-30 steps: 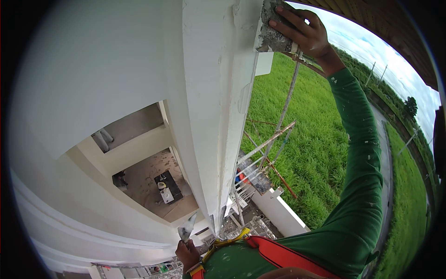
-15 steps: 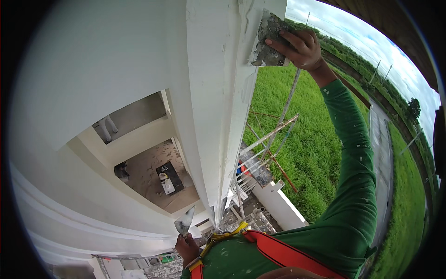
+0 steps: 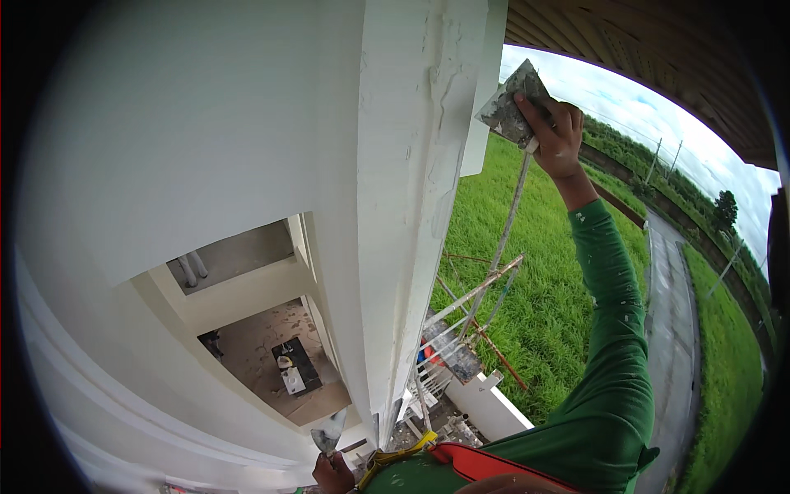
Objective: The person scoops white plaster from a bag using a trowel and applies it to the exterior wall of a building. They repeatedly smooth the plaster onto the wall surface while standing on scaffolding.
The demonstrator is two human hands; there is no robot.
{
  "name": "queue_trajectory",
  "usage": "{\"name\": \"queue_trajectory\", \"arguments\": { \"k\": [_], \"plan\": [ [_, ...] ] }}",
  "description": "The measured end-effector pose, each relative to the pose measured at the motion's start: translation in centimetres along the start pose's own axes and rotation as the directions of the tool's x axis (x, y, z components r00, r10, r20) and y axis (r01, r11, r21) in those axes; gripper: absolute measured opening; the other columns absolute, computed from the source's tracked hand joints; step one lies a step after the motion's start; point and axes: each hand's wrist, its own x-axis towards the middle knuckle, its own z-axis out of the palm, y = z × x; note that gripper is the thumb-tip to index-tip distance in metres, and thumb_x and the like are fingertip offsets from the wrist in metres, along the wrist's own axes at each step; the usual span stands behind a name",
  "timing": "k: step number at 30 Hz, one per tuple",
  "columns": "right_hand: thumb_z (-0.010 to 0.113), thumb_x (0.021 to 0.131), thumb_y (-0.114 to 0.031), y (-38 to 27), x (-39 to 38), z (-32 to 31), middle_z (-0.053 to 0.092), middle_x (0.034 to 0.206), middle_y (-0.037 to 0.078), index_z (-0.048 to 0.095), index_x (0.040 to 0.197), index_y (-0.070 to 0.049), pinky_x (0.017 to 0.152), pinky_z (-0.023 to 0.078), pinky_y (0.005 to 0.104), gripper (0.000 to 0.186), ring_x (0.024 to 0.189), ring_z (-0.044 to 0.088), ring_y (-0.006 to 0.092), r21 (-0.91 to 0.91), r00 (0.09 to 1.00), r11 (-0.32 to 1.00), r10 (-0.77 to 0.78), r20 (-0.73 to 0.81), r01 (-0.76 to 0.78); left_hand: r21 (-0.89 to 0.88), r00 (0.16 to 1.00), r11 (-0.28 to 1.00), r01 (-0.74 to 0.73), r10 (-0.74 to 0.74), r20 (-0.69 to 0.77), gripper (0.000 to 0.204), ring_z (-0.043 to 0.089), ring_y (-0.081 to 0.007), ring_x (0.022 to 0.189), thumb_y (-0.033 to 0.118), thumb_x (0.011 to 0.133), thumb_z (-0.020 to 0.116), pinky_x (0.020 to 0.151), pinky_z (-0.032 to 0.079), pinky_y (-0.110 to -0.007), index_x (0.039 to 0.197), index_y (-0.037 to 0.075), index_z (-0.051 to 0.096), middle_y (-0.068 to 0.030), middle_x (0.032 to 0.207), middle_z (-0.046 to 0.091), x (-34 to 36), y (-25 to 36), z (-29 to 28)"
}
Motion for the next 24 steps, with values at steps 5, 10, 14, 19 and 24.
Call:
{"name": "queue_trajectory", "arguments": {
  "k": [5, 10, 14, 19, 24],
  "plan": [
    [0.064, 0.081, -0.008, 8.2, 11.9, 4.9, 0.064, 0.113, 0.009, 0.067, 0.128, -0.018, 0.084, 0.049, 0.0483, 0.047, 0.102, 0.058, 0.0327, -0.074, 0.979, 0.98, 0.177, -0.101, -0.184, -0.011, 0.997, 0.998, -0.06, 0.06, 0.05, 0.034, 0.062, -0.0465, 0.073, 0.026, 0.096, 0.055, 0.066, 0.049, -0.052, 0.094, -0.005, 0.067, -0.0275, 0.08, 0.065, 0.4, -1.0, 1.1],
    [0.063, 0.086, -0.012, 6.2, 21.4, 5.2, 0.066, 0.123, 0.011, 0.071, 0.115, -0.011, 0.094, 0.05, 0.0445, 0.03, 0.111, 0.06, 0.0352, 0.093, 0.923, 0.922, 0.38, -0.05, -0.375, -0.061, 0.998, 0.996, -0.064, 0.064, 0.002, 0.024, 0.063, -0.0452, 0.069, 0.022, 0.089, 0.061, 0.063, 0.049, -0.049, 0.087, -0.001, 0.064, -0.0239, 0.075, 0.063, 1.6, 1.3, 1.0],
    [0.059, 0.085, -0.007, 6.1, 20.7, 5.8, 0.065, 0.125, 0.012, 0.069, 0.12, -0.011, 0.094, 0.05, 0.0465, 0.037, 0.113, 0.059, 0.037, -0.004, 0.966, 0.966, 0.26, 0.009, -0.26, -0.067, 0.998, 0.996, -0.06, 0.062, 0.014, 0.024, 0.061, -0.0444, 0.064, 0.021, 0.086, 0.063, 0.057, 0.046, -0.049, 0.078, -0.001, 0.06, -0.0217, 0.067, 0.061, 2.0, 0.4, 1.3],
    [0.064, 0.084, -0.01, 0.7, 14.4, 4.2, 0.064, 0.124, 0.007, 0.066, 0.128, -0.018, 0.088, 0.05, 0.0467, 0.046, 0.108, 0.058, 0.033, -0.064, 0.983, 0.986, 0.161, 0.089, -0.156, -0.032, 0.999, 0.999, -0.03, 0.029, -0.03, 0.023, 0.061, -0.0451, 0.064, 0.019, 0.084, 0.064, 0.058, 0.046, -0.05, 0.078, -0.002, 0.06, -0.0234, 0.068, 0.061, 1.5, -1.5, 0.7],
    [0.07, 0.073, -0.009, -5.6, 8.1, 1.2, 0.062, 0.127, 0.0, 0.059, 0.138, -0.021, 0.094, 0.045, 0.0433, 0.066, 0.111, 0.057, 0.0268, -0.001, 0.935, 0.974, 0.216, 0.283, -0.225, -0.018, 1.0, 1.0, 0.01, -0.01, 0.012, 0.023, 0.062, -0.0456, 0.066, 0.019, 0.085, 0.064, 0.059, 0.046, -0.051, 0.079, -0.003, 0.06, -0.0238, 0.069, 0.062, 2.0, -1.4, -0.2]
  ]
}}
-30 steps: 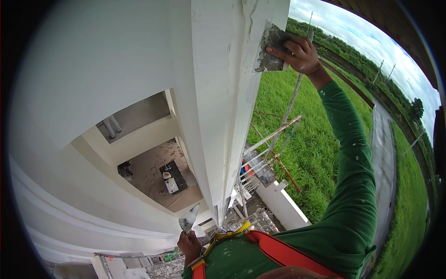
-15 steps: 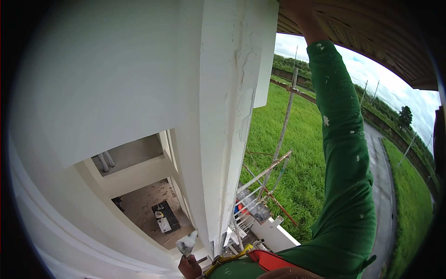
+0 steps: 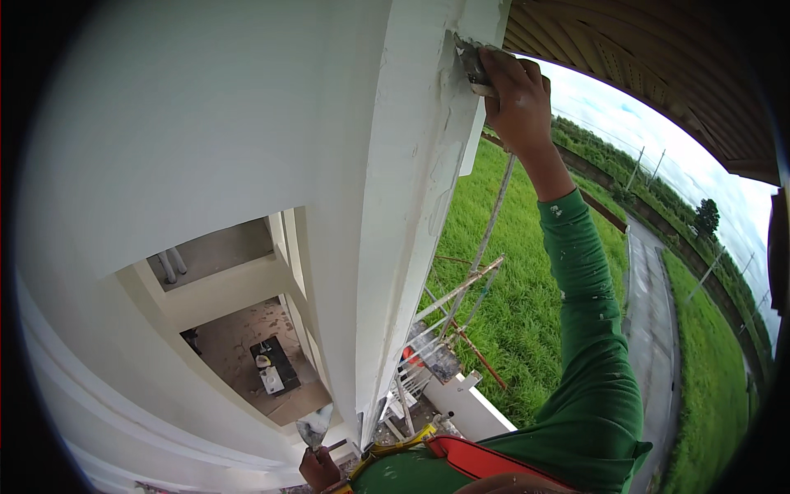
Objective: The person scoops white plaster from a bag using a trowel and applies it to the exterior wall of a building. They repeatedly smooth the plaster onto the wall surface while standing on scaffolding.
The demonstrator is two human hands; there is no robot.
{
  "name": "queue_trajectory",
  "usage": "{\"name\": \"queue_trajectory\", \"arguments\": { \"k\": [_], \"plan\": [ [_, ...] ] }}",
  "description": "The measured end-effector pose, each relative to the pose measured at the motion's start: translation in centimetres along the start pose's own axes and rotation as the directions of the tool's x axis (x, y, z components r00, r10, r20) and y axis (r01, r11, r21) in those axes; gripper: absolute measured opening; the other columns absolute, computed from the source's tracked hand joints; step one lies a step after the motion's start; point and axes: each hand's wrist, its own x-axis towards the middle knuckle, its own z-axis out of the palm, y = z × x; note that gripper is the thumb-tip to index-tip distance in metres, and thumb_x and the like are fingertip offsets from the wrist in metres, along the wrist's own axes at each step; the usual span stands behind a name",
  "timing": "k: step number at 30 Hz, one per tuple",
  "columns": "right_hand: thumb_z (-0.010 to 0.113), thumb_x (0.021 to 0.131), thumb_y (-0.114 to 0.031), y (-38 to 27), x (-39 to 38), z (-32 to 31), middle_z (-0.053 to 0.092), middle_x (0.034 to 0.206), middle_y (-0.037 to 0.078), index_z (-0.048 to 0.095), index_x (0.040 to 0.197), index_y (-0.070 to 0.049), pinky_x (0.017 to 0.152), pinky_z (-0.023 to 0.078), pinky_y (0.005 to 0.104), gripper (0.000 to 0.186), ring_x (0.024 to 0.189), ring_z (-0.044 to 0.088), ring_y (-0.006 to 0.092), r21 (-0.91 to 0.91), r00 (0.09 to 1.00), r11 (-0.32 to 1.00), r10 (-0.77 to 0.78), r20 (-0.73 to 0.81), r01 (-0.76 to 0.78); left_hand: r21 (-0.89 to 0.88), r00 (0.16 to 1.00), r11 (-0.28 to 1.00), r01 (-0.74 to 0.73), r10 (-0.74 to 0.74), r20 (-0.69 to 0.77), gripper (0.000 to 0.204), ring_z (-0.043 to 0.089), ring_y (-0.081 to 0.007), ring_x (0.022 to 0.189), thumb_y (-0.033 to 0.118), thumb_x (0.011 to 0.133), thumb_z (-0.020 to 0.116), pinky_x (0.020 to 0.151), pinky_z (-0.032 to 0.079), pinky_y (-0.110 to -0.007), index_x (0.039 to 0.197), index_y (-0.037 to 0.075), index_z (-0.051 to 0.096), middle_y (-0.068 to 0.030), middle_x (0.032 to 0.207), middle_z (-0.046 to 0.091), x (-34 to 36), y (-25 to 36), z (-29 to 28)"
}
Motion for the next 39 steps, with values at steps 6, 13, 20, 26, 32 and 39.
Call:
{"name": "queue_trajectory", "arguments": {
  "k": [6, 13, 20, 26, 32, 39],
  "plan": [
    [0.069, 0.07, -0.008, -4.1, -7.3, -1.3, 0.06, 0.129, 0.002, 0.059, 0.137, -0.016, 0.095, 0.043, 0.0417, 0.068, 0.109, 0.057, 0.0266, 0.074, 0.994, 0.997, 0.012, 0.105, -0.02, -0.002, 0.987, 0.995, -0.095, 0.094, 0.133, 0.02, 0.064, -0.0431, 0.064, 0.018, 0.088, 0.064, 0.057, 0.048, -0.049, 0.084, -0.001, 0.061, -0.0218, 0.071, 0.064, 1.3, 0.7, -0.4],
    [0.068, 0.068, -0.005, -7.6, -13.9, -1.1, 0.06, 0.129, 0.001, 0.06, 0.136, -0.012, 0.093, 0.044, 0.0392, 0.068, 0.107, 0.056, 0.0253, 0.157, 0.987, 0.987, 0.007, 0.16, -0.033, -0.035, 0.967, 0.983, -0.18, 0.183, 0.179, 0.02, 0.062, -0.0436, 0.065, 0.018, 0.09, 0.063, 0.058, 0.047, -0.047, 0.085, 0.0, 0.06, -0.0197, 0.068, 0.062, 2.9, 0.7, -0.4],
    [0.062, 0.075, -0.001, -11.5, -20.9, -6.4, 0.063, 0.116, 0.01, 0.062, 0.127, -0.006, 0.077, 0.05, 0.0374, 0.052, 0.092, 0.061, 0.027, 0.559, 0.93, 0.76, 0.16, 0.332, -0.331, -0.6, 0.836, 0.772, 0.212, 0.175, 0.52, 0.03, 0.05, -0.0114, 0.056, 0.028, 0.101, 0.057, 0.05, 0.04, -0.029, 0.086, 0.002, 0.057, -0.0041, 0.067, 0.055, 7.5, 8.3, -0.6],
    [0.059, 0.084, -0.011, -22.0, -26.7, -12.9, 0.062, 0.106, 0.017, 0.055, 0.122, -0.001, 0.084, 0.051, 0.0356, 0.04, 0.096, 0.063, 0.0228, 0.565, 0.809, 0.631, 0.577, 0.117, -0.532, -0.749, 0.525, 0.451, 0.486, 0.534, 0.662, 0.039, 0.049, -0.0101, 0.057, 0.039, 0.104, 0.053, 0.051, 0.042, -0.025, 0.087, 0.004, 0.052, -0.0011, 0.07, 0.05, 8.3, 19.9, -0.9],
    [0.055, 0.081, 0.001, -21.5, -29.7, -14.0, 0.065, 0.094, 0.018, 0.06, 0.109, -0.001, 0.073, 0.054, 0.0385, 0.028, 0.079, 0.065, 0.0326, 0.804, 0.783, 0.115, -0.182, 0.594, -0.583, -0.782, 0.549, 0.446, 0.436, 0.557, 0.624, 0.04, 0.048, -0.0089, 0.058, 0.038, 0.105, 0.05, 0.052, 0.041, -0.026, 0.088, 0.002, 0.053, -0.0017, 0.07, 0.051, 8.6, 21.3, -2.8],
    [0.053, 0.084, -0.012, -24.7, -27.1, -20.6, 0.069, 0.09, 0.005, 0.06, 0.113, -0.003, 0.047, 0.048, 0.0261, 0.032, 0.062, 0.063, 0.0147, -0.459, -0.063, -0.888, -0.46, 0.885, 0.039, -0.002, 0.535, 0.535, -0.845, 0.845, -0.019, 0.016, 0.062, -0.0283, 0.066, 0.013, 0.085, 0.059, 0.057, 0.051, -0.037, 0.095, 0.001, 0.063, -0.012, 0.087, 0.061, 11.7, 17.6, 1.0]
  ]
}}
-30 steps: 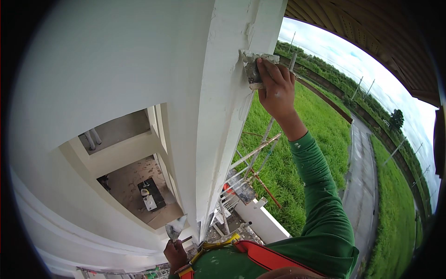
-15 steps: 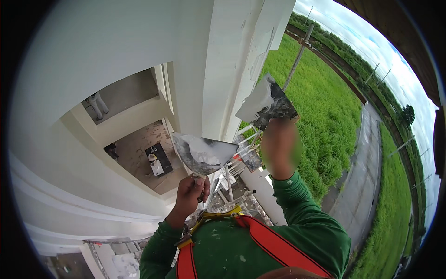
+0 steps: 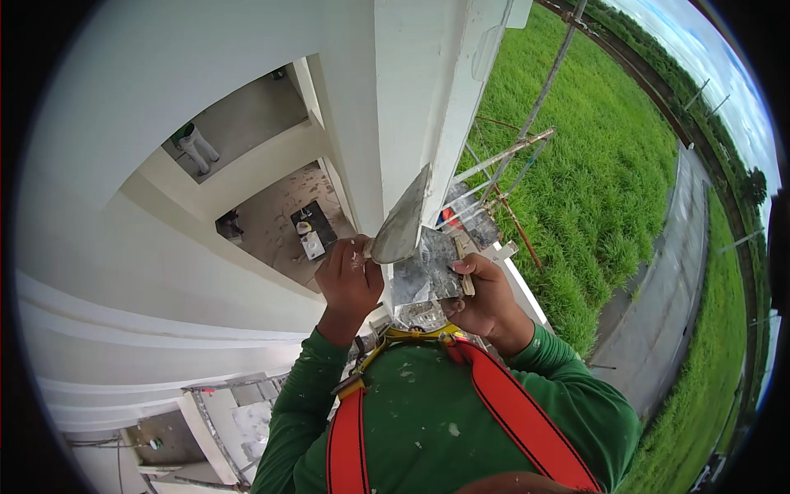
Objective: The person scoops white plaster from a bag using a trowel and applies it to the exterior wall of a building. They repeatedly smooth the plaster onto the wall surface while standing on scaffolding.
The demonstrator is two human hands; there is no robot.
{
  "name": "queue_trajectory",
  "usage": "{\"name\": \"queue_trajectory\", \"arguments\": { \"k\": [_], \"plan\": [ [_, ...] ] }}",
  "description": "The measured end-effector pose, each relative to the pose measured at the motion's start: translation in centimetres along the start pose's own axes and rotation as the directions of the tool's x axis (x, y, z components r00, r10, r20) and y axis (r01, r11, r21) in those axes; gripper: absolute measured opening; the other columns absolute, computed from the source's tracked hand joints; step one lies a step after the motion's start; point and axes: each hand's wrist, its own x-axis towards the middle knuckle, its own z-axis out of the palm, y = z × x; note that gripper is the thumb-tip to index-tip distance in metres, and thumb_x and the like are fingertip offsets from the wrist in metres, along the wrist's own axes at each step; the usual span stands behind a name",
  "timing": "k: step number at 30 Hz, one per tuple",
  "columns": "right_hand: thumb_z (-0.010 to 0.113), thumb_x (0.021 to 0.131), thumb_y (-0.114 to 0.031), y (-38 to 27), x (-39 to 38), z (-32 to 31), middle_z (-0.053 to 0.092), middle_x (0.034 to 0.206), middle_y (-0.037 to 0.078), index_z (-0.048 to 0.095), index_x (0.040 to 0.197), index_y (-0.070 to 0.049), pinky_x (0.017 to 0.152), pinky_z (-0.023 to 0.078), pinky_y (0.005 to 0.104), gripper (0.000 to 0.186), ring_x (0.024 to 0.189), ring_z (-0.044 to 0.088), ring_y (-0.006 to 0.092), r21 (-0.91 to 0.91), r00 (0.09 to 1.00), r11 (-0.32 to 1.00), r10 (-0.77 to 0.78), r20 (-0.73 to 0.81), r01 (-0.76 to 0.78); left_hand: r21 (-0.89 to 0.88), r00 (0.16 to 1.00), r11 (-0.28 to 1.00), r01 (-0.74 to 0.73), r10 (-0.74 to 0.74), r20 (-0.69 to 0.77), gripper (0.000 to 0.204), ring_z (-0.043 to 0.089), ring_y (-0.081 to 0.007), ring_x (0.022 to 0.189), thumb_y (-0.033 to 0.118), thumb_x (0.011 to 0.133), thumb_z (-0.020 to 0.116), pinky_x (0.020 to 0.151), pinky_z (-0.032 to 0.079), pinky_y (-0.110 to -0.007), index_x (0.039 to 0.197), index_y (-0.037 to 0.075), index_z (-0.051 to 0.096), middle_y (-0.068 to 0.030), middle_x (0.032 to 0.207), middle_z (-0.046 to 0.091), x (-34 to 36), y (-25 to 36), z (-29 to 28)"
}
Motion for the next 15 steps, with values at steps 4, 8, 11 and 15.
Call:
{"name": "queue_trajectory", "arguments": {
  "k": [4, 8, 11, 15],
  "plan": [
    [0.05, 0.085, -0.014, -1.2, 1.4, 0.1, 0.07, 0.094, 0.013, 0.058, 0.116, 0.002, 0.04, 0.047, 0.019, 0.035, 0.058, 0.064, 0.015, 0.154, 0.998, 0.986, 0.061, -0.006, -0.06, 0.11, 0.989, 0.983, -0.147, 0.146, 0.022, 0.018, 0.063, -0.0268, 0.066, 0.014, 0.079, 0.06, 0.055, 0.051, -0.036, 0.093, 0.002, 0.063, -0.0091, 0.083, 0.061, -1.9, -1.2, -2.2],
    [0.048, 0.086, -0.017, -5.3, 2.5, -0.2, 0.07, 0.106, 0.018, 0.057, 0.124, -0.001, 0.052, 0.057, 0.0241, 0.041, 0.077, 0.072, 0.0216, 0.112, 0.93, 0.977, -0.205, 0.305, 0.179, -0.126, 0.994, 0.99, -0.064, 0.074, 0.077, 0.011, 0.061, -0.0239, 0.063, 0.013, 0.084, 0.059, 0.054, 0.048, -0.035, 0.087, 0.002, 0.061, -0.0088, 0.08, 0.06, -2.9, -1.5, -3.4],
    [0.047, 0.087, -0.02, -5.6, 2.7, 1.6, 0.068, 0.11, 0.019, 0.058, 0.125, -0.003, 0.073, 0.06, 0.0353, 0.042, 0.093, 0.071, 0.0223, -0.087, 0.779, 0.776, -0.627, 0.007, 0.625, -0.696, 0.824, 0.443, 0.565, -0.349, 0.447, 0.034, 0.053, -0.0134, 0.06, 0.03, 0.102, 0.055, 0.051, 0.041, -0.03, 0.084, 0.001, 0.055, -0.0071, 0.075, 0.055, -3.3, 0.3, -4.3],
    [0.076, 0.065, 0.005, -2.3, 6.0, -3.0, 0.068, 0.094, 0.013, 0.054, 0.103, -0.004, 0.07, 0.052, 0.0338, 0.045, 0.081, 0.066, 0.0264, -0.628, -0.002, -0.406, -0.841, 0.541, 0.664, -0.643, 0.611, -0.17, 0.747, -0.206, 0.765, 0.041, 0.049, -0.0129, 0.06, 0.04, 0.103, 0.052, 0.052, 0.04, -0.027, 0.086, 0.002, 0.049, -0.0045, 0.072, 0.049, -2.4, 2.2, -4.4]
  ]
}}
